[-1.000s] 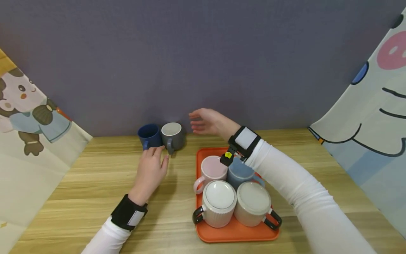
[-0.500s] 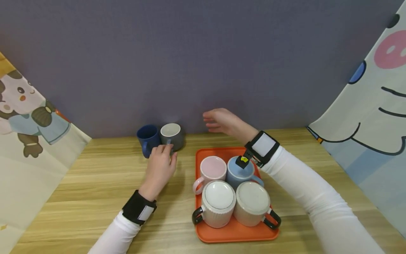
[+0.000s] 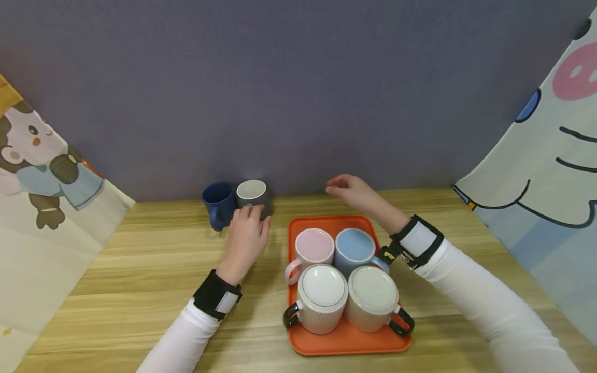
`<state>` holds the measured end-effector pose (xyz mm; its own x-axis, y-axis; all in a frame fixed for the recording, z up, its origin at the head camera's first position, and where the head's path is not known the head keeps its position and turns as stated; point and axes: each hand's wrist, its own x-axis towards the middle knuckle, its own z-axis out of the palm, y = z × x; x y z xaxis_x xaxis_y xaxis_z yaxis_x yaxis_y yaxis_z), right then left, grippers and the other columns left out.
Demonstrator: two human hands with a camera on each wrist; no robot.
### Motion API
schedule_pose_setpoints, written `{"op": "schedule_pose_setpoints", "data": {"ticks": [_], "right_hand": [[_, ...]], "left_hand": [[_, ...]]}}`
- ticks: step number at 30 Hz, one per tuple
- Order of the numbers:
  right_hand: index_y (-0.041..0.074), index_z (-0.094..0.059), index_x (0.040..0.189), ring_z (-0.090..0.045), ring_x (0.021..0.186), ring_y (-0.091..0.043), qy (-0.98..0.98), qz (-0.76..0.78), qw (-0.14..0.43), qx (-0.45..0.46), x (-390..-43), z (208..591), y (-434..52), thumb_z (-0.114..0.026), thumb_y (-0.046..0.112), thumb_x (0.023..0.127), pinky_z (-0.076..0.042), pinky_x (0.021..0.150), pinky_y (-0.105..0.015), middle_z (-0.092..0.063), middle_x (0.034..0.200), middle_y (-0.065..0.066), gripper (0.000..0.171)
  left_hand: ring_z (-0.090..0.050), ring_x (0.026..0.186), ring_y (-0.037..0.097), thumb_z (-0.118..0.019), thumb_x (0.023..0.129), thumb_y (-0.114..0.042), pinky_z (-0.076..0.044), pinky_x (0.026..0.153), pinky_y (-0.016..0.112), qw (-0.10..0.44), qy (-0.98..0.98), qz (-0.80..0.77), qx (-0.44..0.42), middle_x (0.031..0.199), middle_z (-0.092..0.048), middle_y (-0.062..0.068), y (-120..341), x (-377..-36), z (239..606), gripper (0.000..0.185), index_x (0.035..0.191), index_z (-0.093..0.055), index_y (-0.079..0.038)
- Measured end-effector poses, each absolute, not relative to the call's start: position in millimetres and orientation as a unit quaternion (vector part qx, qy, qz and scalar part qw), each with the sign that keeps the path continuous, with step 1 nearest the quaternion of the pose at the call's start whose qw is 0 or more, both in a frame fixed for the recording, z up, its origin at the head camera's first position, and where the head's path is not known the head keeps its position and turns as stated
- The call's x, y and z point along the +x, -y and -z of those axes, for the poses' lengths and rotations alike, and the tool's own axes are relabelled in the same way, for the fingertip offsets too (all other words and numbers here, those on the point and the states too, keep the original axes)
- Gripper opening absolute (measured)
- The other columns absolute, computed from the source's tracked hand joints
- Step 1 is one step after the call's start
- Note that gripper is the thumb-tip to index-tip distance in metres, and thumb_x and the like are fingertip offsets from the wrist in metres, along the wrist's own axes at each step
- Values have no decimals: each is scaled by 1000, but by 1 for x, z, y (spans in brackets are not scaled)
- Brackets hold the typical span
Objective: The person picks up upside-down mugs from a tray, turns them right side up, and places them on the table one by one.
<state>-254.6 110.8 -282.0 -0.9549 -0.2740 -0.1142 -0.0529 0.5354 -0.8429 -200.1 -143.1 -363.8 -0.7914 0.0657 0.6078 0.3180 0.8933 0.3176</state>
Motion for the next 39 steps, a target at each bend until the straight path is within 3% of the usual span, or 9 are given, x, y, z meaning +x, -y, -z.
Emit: {"op": "schedule_pose_setpoints", "data": {"ticks": [11,24,39], "right_hand": [[-2,-46,131,-48,123,-39,-903,406,71,-119,-234,305,-139,-53,26,97,-43,100,-48,-51,131,-23,44],[-8,-46,130,-53,117,-44,-905,394,42,-156,-197,323,-166,-54,25,96,-45,95,-52,-51,130,-28,48],[-6,-48,126,-59,107,-35,-912,383,55,-137,-147,344,-186,-58,31,95,-50,87,-46,-60,117,-20,50]], "left_hand": [[-54,94,40,-63,89,-15,-45,82,48,292,927,212,-100,102,-63,21,131,-208,367,26,108,-65,2],[-56,89,38,-65,86,-16,-45,80,45,302,925,202,-112,98,-63,20,117,-214,371,27,107,-65,3],[-56,89,38,-66,86,-15,-45,79,45,302,923,209,-113,98,-63,21,119,-214,372,27,107,-66,2]]}}
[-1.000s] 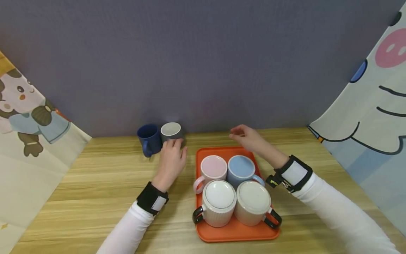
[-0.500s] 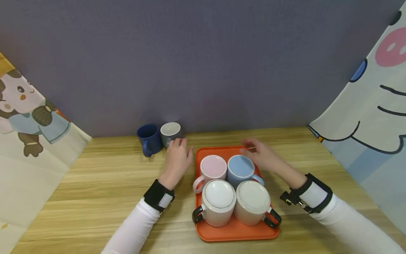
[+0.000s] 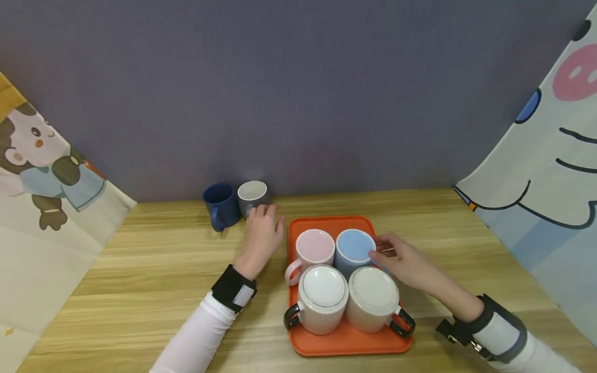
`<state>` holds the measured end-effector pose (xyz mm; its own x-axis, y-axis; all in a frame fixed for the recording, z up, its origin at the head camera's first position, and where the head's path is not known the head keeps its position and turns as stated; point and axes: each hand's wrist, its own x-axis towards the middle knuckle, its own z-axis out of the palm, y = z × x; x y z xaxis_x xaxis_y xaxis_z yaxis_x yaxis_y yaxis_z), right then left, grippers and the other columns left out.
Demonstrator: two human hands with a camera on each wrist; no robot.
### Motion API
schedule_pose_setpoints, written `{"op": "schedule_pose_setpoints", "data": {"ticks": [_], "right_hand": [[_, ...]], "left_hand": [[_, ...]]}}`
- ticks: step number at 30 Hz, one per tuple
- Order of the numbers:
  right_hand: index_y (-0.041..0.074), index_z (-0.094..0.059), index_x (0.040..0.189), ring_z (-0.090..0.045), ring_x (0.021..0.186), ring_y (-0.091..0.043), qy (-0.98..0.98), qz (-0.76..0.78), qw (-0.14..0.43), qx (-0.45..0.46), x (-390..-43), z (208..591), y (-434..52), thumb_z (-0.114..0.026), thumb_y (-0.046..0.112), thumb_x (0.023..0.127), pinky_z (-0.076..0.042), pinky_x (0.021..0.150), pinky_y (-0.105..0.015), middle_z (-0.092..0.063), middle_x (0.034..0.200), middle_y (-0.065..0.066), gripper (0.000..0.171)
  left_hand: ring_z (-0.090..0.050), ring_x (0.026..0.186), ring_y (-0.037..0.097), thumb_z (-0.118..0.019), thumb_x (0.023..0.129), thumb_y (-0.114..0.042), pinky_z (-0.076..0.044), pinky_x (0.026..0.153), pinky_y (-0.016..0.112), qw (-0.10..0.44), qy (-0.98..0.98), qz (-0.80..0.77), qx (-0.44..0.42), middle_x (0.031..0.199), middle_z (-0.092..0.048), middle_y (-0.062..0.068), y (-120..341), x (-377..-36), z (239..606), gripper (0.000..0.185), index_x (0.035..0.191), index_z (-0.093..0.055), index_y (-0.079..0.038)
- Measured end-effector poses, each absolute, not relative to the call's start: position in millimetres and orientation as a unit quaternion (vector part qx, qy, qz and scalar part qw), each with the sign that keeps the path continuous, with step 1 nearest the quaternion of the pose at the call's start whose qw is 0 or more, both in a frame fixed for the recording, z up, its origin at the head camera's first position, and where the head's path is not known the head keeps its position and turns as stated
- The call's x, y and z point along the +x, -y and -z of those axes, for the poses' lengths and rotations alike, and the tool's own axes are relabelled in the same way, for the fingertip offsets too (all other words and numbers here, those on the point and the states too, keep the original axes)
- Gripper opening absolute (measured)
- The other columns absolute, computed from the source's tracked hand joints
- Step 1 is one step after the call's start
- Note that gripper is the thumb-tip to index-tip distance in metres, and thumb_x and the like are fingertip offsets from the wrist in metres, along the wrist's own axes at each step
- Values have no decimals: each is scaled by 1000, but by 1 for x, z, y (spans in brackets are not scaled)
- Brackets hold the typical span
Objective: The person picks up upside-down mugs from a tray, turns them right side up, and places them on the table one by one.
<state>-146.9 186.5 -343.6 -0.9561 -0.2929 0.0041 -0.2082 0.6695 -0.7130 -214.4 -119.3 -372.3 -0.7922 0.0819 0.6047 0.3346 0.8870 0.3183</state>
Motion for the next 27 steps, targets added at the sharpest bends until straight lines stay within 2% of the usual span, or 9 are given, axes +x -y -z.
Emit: {"op": "schedule_pose_setpoints", "data": {"ticks": [10,17,21,27], "right_hand": [[-8,-51,116,-62,93,-24,-907,399,80,-110,-138,354,-189,-57,31,95,-51,76,-34,-63,105,-18,45],[3,-61,103,-55,82,-13,-887,422,125,-139,-145,361,-198,-53,34,97,-46,68,-25,-62,90,-6,33],[8,-63,98,-54,81,-8,-879,418,136,-183,-150,364,-205,-52,32,98,-45,70,-23,-62,90,-3,27],[6,-66,101,-56,85,-4,-867,419,149,-224,-154,359,-209,-53,27,97,-48,73,-23,-66,96,-3,24]], "left_hand": [[-56,89,37,-65,87,-16,-45,79,45,297,927,202,-109,98,-63,20,121,-215,373,26,107,-66,1],[-55,89,37,-64,87,-17,-45,78,45,298,928,193,-113,97,-63,20,119,-214,375,28,108,-65,2],[-55,90,37,-64,87,-18,-46,78,46,292,930,193,-110,98,-63,19,118,-214,377,29,109,-65,2],[-55,87,36,-66,86,-17,-46,76,46,297,930,188,-109,96,-63,19,119,-215,378,28,107,-65,2]]}}
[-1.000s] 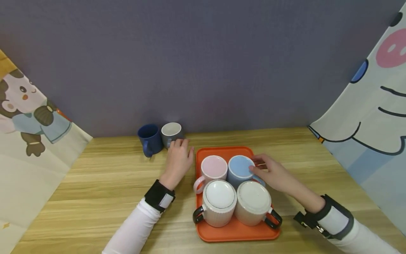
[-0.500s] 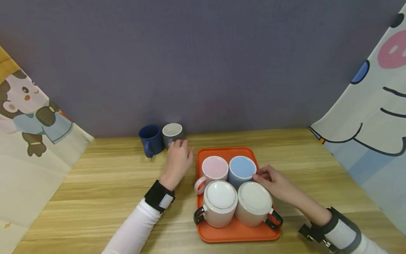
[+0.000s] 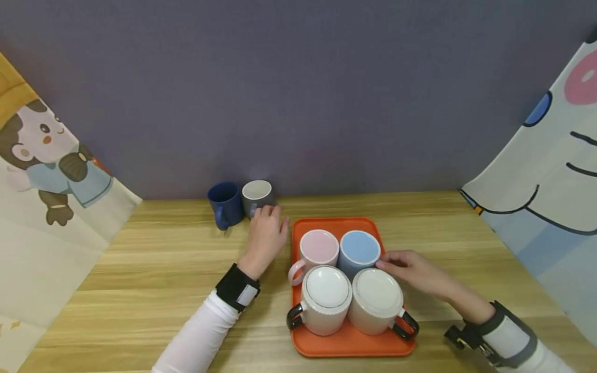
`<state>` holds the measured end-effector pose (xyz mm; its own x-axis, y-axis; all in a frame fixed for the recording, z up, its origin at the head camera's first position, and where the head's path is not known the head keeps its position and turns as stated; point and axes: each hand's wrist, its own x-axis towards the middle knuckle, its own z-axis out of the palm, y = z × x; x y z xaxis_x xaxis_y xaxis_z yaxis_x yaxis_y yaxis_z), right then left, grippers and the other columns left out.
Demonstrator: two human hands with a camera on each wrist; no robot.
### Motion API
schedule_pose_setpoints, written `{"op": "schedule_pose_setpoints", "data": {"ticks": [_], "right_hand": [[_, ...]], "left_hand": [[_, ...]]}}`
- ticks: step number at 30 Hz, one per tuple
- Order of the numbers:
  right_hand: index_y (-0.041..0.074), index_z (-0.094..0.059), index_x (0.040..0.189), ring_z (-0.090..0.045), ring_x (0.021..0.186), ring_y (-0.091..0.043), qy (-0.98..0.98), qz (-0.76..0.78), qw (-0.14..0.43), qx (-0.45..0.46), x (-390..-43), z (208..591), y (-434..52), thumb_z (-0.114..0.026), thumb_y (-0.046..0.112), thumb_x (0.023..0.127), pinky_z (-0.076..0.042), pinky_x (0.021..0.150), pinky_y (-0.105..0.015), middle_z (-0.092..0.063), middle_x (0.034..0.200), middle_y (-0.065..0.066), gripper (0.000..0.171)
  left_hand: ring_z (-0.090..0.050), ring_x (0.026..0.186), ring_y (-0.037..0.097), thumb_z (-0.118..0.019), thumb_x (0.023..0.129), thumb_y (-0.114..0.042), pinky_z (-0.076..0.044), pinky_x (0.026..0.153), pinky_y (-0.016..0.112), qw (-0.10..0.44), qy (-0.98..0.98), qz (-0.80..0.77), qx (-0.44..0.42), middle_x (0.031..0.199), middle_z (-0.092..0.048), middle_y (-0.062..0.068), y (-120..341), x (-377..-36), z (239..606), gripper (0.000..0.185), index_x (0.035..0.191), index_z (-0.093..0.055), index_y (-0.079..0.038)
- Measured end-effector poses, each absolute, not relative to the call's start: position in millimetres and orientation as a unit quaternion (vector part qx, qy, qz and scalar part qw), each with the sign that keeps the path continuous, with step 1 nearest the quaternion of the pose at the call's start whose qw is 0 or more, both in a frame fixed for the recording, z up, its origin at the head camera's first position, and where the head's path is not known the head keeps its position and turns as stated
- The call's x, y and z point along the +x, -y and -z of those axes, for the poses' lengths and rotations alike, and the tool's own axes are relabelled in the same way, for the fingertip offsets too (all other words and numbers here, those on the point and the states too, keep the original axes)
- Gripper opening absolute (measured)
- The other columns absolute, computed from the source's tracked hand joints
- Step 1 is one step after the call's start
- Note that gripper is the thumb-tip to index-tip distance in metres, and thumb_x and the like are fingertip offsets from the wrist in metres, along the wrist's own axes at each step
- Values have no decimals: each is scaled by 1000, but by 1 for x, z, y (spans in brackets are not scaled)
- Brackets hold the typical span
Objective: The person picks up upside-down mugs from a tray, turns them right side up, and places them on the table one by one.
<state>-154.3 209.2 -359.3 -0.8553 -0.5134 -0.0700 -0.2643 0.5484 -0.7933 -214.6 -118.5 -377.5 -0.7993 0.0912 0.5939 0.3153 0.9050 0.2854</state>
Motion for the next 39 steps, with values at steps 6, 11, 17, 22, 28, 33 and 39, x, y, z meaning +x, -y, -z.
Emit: {"op": "schedule_pose_setpoints", "data": {"ticks": [6,11,17,22,28,33,39], "right_hand": [[7,-69,102,-55,83,-2,-879,394,146,-224,-156,355,-210,-53,28,97,-48,71,-23,-68,95,-2,26],[9,-70,99,-54,79,-4,-902,350,120,-221,-156,355,-208,-53,29,97,-47,68,-23,-68,91,0,27],[13,-70,90,-50,71,-8,-924,325,81,-185,-154,351,-198,-54,35,96,-41,60,-23,-63,79,1,28],[13,-61,74,-42,58,-6,-920,349,58,-167,-155,351,-191,-53,34,97,-34,53,-22,-53,66,1,32],[9,-64,78,-51,64,-13,-911,384,64,-136,-159,351,-191,-51,36,98,-41,56,-23,-59,70,0,37],[0,-67,88,-55,72,-9,-894,430,69,-103,-164,352,-192,-51,32,98,-48,65,-26,-64,77,-3,37],[-15,-58,103,-60,77,-4,-836,533,90,-94,-171,348,-194,-46,19,101,-54,74,-25,-62,81,-2,36]], "left_hand": [[-55,87,36,-66,86,-17,-47,76,46,291,932,189,-109,96,-63,19,117,-215,378,28,107,-65,1],[-55,87,36,-65,87,-17,-47,76,46,289,932,190,-110,96,-63,19,117,-214,377,28,108,-65,2],[-55,87,36,-65,87,-17,-46,76,45,290,931,194,-108,96,-62,19,118,-215,374,28,107,-65,2],[-55,88,36,-64,88,-18,-46,78,45,289,931,200,-104,98,-63,20,120,-216,371,27,107,-65,2],[-55,89,36,-63,89,-18,-46,79,44,285,931,202,-108,98,-62,19,118,-216,368,26,106,-65,2],[-55,90,36,-63,89,-17,-46,80,44,292,926,216,-107,98,-62,19,116,-217,364,26,107,-65,1],[-56,92,36,-63,90,-17,-46,82,45,305,918,227,-109,99,-63,19,113,-219,358,26,107,-65,1]]}}
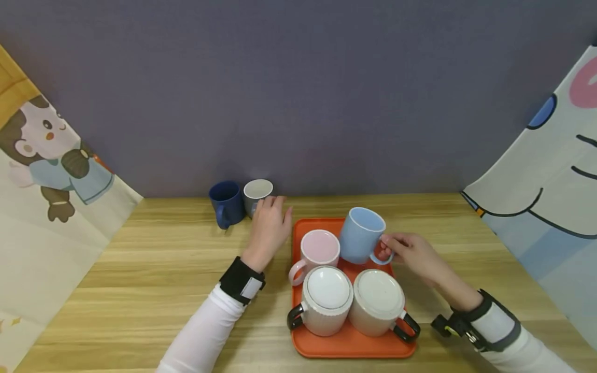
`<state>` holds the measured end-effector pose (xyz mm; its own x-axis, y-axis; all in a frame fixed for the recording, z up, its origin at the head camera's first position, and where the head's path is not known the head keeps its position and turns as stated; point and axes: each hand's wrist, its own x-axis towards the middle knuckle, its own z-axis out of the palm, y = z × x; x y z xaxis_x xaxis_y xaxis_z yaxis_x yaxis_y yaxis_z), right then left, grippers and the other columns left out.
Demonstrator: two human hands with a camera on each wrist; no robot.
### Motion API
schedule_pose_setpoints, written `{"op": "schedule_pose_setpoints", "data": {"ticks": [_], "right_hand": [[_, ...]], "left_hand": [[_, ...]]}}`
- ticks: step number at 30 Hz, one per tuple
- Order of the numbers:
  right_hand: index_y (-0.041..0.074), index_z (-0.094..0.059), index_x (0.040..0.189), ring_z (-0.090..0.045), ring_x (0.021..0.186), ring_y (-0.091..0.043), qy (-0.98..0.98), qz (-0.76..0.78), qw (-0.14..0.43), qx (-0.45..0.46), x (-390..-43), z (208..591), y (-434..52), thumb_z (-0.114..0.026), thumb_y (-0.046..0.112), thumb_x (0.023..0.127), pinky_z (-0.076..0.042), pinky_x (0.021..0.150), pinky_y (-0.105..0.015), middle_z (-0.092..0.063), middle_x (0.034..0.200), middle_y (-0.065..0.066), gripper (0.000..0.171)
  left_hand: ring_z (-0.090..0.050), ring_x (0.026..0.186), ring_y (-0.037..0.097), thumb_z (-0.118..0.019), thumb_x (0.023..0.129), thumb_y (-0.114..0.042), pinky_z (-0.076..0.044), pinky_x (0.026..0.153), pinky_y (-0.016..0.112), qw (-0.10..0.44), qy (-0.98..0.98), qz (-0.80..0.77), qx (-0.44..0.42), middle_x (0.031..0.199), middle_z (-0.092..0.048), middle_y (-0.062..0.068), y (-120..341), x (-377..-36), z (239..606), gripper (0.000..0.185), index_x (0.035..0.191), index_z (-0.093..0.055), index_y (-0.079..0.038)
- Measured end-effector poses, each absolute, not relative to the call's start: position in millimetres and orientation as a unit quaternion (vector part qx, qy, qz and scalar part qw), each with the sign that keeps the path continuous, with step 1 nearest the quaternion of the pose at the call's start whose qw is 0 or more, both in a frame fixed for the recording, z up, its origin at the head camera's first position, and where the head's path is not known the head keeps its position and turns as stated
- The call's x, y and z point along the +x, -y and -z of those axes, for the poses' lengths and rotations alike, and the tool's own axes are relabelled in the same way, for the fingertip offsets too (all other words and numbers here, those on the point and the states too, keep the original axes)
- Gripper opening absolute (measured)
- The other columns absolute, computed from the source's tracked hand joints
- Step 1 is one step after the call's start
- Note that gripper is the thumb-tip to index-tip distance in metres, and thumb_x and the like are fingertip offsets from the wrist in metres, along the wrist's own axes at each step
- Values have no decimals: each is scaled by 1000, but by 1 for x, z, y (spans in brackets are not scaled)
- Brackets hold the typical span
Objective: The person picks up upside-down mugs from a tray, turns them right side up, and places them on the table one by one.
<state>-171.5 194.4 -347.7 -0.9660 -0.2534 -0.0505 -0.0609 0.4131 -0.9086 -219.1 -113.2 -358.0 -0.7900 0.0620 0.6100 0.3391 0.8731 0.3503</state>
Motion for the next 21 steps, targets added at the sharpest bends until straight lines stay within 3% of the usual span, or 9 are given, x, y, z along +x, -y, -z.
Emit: {"op": "schedule_pose_setpoints", "data": {"ticks": [11,21], "right_hand": [[5,-57,81,-64,79,-4,-743,661,64,-89,-188,336,-197,-45,20,101,-53,76,-19,-57,81,1,28],[1,-54,86,-65,82,-8,-692,715,57,-82,-198,326,-194,-43,20,101,-52,80,-19,-52,83,1,27]], "left_hand": [[-58,98,33,-60,92,-20,-47,88,43,309,903,276,-110,103,-64,17,100,-215,337,25,105,-67,1],[-57,95,31,-59,93,-22,-47,84,40,331,883,307,-126,104,-65,14,86,-210,318,26,106,-67,-1]]}}
